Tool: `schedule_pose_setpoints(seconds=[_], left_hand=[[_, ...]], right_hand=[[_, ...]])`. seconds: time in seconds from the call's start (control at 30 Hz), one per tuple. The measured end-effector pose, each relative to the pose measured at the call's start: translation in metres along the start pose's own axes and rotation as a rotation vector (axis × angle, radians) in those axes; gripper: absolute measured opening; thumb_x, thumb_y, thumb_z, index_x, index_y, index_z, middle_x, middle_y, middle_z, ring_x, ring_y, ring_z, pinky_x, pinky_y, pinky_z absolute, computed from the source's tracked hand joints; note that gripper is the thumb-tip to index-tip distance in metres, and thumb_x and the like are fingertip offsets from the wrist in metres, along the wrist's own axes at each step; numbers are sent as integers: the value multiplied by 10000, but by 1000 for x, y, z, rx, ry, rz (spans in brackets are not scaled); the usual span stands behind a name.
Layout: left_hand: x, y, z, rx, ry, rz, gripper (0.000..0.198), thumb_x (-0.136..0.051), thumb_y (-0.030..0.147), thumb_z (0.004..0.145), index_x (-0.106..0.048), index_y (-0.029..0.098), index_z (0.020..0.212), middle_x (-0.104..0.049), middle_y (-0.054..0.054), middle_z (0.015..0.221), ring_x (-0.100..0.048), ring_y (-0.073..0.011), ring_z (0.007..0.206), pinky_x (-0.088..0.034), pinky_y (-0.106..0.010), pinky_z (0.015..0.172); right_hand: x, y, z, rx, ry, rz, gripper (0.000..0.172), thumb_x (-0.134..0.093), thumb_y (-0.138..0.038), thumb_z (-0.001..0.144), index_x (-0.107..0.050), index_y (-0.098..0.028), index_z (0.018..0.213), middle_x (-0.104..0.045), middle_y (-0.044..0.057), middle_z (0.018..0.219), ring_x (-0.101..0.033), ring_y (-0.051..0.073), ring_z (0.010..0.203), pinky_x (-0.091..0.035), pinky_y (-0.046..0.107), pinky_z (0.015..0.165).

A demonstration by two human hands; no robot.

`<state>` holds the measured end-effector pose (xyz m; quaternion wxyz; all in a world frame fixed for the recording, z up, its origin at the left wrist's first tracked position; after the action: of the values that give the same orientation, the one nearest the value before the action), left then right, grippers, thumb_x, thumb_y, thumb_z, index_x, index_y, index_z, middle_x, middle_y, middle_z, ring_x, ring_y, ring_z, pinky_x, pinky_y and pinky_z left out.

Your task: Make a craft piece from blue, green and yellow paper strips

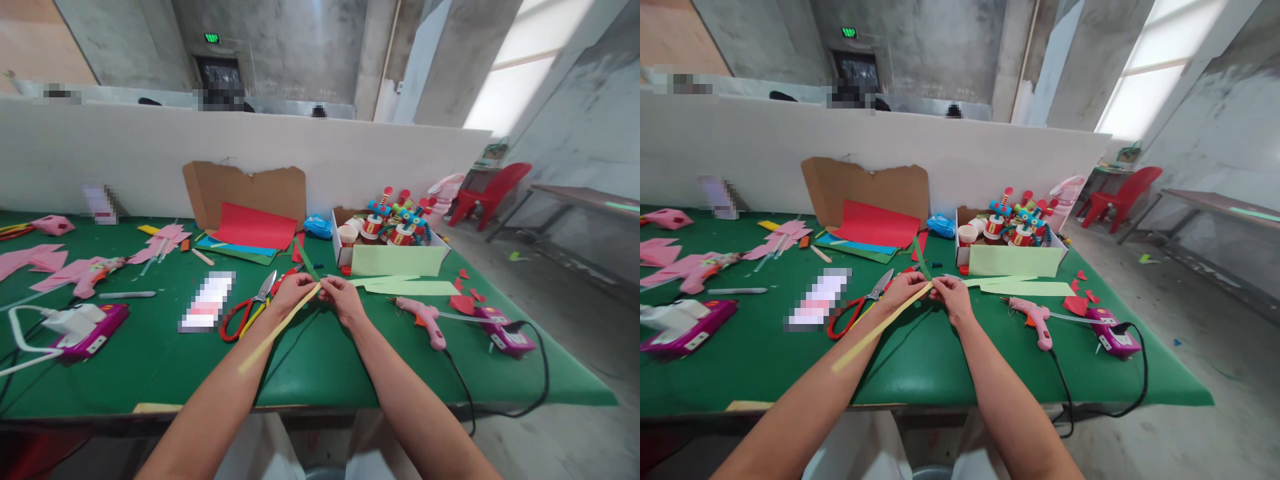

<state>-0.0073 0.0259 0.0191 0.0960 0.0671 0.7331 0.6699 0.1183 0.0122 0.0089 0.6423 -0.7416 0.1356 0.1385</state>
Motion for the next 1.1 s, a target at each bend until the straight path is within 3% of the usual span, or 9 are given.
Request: schedule_pose_setpoints(seconds=[0.37,0.6,0.93,1.1], left_hand=[[-11,2,-4,-121,-116,-57,416,-786,378,549,-565,156,822,-584,25,661,-509,-77,502,-390,-213,495],[-6,4,-3,-85,-11,-120,319,-699,406,624,-540,160,749,-538,43,563,-500,-90,496,-395,-220,500],[-3,2,-2,-95,14,-87,320,-725,393,576,-534,152,663,-511,51,490,-464,-79,458,-376,-218,478],[-4,2,-2,-88,-2,-94,316,-728,384,576,-521,155,645,-517,44,479,-466,-82,464,-377,-217,479]], right_hand=[[5,1,3,51,106,87,264,-791,-341,532,-646,-167,668,-609,-38,520,-551,90,478,-504,235,552],[0,0,1,50,69,94,282,-809,-329,514,-623,-170,656,-599,-52,529,-560,86,489,-515,223,532],[-3,0,-2,-47,26,85,288,-806,-355,536,-616,-166,641,-615,-38,543,-563,73,459,-496,191,480],[-2,-1,-2,-1,9,10,252,-798,-318,536,-635,-157,639,-605,-39,503,-557,70,469,-487,182,509]])
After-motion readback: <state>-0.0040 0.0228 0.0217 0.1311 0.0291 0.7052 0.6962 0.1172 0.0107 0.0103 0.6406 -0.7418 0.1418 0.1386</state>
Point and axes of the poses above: each hand's wrist, its own z-axis towards the middle knuckle, its own x-axis out of the back of the hand, y = z × x, the point moved 5 cm from there along z, towards the middle knuckle
